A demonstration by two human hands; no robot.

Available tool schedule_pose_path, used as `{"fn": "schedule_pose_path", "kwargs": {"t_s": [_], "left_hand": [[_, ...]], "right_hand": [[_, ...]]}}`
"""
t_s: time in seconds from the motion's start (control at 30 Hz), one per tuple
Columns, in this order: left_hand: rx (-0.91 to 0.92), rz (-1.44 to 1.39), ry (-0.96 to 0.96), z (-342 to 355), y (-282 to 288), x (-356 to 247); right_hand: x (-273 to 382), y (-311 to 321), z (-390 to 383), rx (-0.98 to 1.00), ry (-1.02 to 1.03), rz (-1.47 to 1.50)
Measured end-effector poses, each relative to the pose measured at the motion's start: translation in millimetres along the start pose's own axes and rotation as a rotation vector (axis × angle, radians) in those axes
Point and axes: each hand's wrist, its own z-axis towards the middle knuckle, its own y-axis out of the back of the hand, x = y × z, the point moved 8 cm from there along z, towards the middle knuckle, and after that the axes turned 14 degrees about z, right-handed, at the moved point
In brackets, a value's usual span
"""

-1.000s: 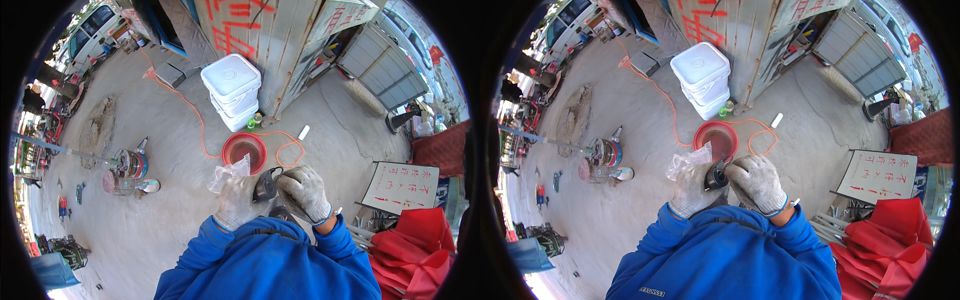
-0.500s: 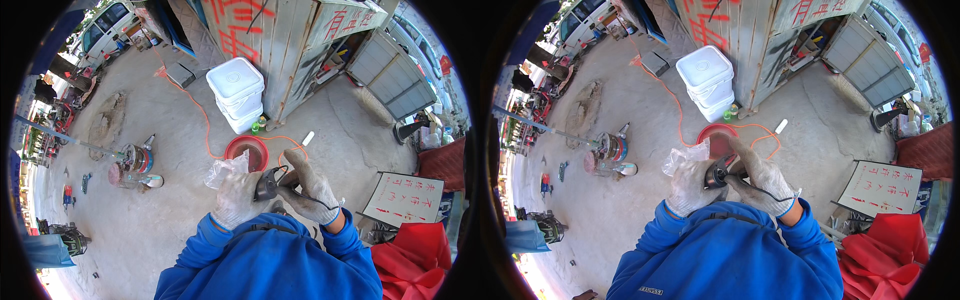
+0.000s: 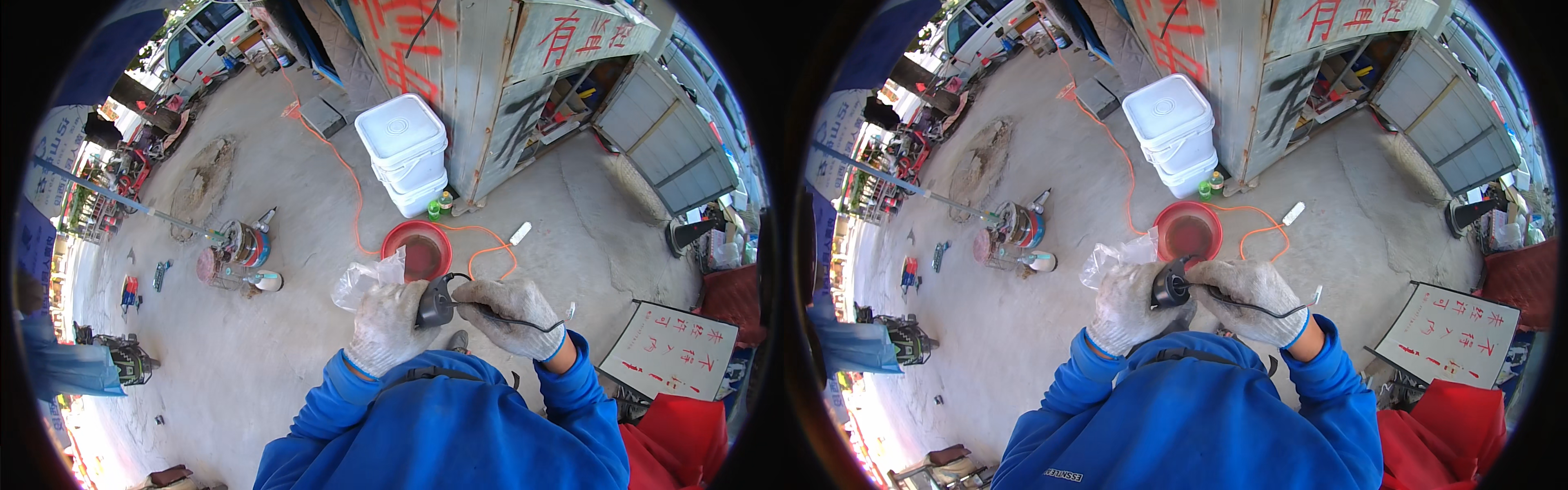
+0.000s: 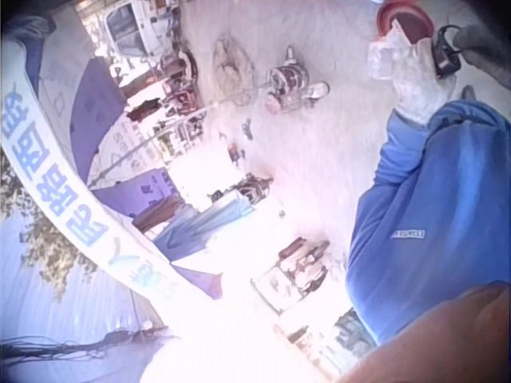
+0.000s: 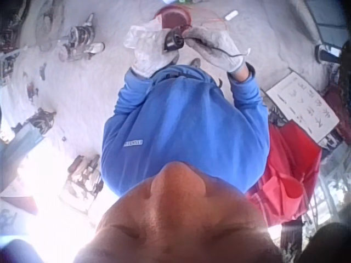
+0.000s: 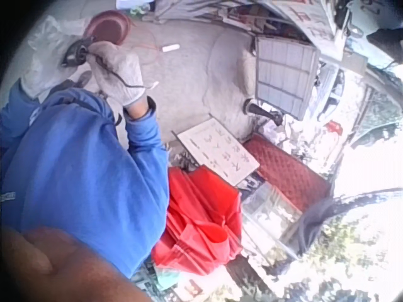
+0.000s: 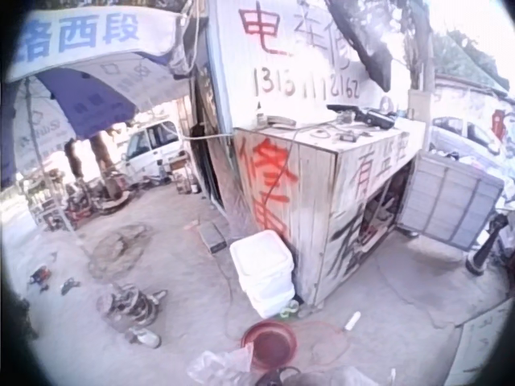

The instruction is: The person retrieves a new throttle grip from a plastic bag and installs it on an electric scooter's handlebar. They connect the throttle's wiring to the scooter's harness, then retrieve a new controller from a box and connect its wiring to the scooter's electrical system.

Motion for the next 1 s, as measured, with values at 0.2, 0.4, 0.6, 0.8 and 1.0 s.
{"fn": "schedule_pose_path", "kwargs": {"t_s": [0.2,0.4,0.6,0.8,1.0], "left_hand": [[-0.045,0.123,0.01,-9.7,1.5,-1.3],[-0.013,0.058,0.094,-17.2,6.3,43.3],[-0.157,-0.008,0.166,-48.4,42.0,117.4],[-0.224,-0.021,0.219,-90.8,78.6,212.2],[-0.206,-0.042,0.434,-145.6,98.0,302.6]], "right_hand": [[-19.2,-10.3,3.7,0.023,-0.156,0.139],[-35.5,-60.2,28.4,0.0,-0.119,0.192],[-3.5,-106.9,79.9,-0.074,-0.018,0.266],[-6.2,-210.6,146.7,0.017,-0.13,0.365],[-12.9,-320.1,198.9,0.219,-0.222,0.364]]}}
